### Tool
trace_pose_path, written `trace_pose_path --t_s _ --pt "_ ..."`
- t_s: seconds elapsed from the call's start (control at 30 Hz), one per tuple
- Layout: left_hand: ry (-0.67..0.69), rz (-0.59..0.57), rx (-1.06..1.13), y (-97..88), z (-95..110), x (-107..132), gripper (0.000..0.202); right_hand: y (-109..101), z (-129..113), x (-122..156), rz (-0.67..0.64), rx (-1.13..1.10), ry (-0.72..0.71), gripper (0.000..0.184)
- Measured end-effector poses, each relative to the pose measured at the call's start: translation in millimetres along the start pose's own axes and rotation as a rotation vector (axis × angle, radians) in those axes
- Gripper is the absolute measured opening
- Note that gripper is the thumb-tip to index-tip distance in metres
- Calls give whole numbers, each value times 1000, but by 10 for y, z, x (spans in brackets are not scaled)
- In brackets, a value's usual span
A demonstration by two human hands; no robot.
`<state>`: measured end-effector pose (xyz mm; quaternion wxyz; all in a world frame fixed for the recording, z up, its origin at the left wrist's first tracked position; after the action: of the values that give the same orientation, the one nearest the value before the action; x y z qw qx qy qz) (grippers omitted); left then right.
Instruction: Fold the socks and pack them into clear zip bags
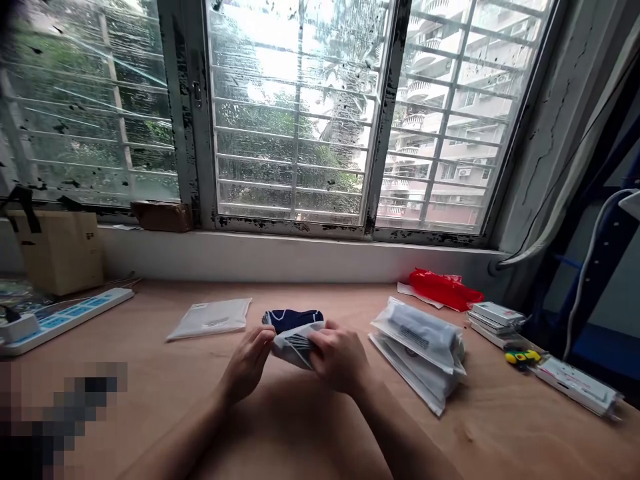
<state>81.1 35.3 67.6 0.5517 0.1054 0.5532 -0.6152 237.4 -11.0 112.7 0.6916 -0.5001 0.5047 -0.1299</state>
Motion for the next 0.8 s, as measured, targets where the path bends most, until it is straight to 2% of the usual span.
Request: trace_pose_path --t_s 0.13,0.27,0.4,0.57,0.67,0.8 --pt "-31 41 -7 -53 -61 0 16 -122 105 45 186 -142 -48 15" --pt "-74 102 33 -97 -166 12 16 -186 459 146 393 -428 95 15" --pt "-143 132 88 -117 -324 10 17 -37 891 226 587 -871 295 17" --pt "-177 133 109 -149 -402 -3 19 250 1338 337 940 -1492 488 25" --pt "-178 115 127 -155 -408 0 21 386 1454 363 913 -1607 544 21" --pt "-186 163 187 -227 -450 10 20 456 1486 378 794 -1546 537 20"
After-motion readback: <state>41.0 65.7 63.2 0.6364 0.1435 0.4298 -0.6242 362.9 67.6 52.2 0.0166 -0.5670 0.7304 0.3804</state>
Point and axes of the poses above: each hand's wrist, its own x-axis away from the middle knuckle, its own y-axis out of the palm, z = x × y, the point moved 9 cm from there along -x, towards the middle knuckle, and after that the axes turned 5 degrees about -y, right-handed, at the moved point
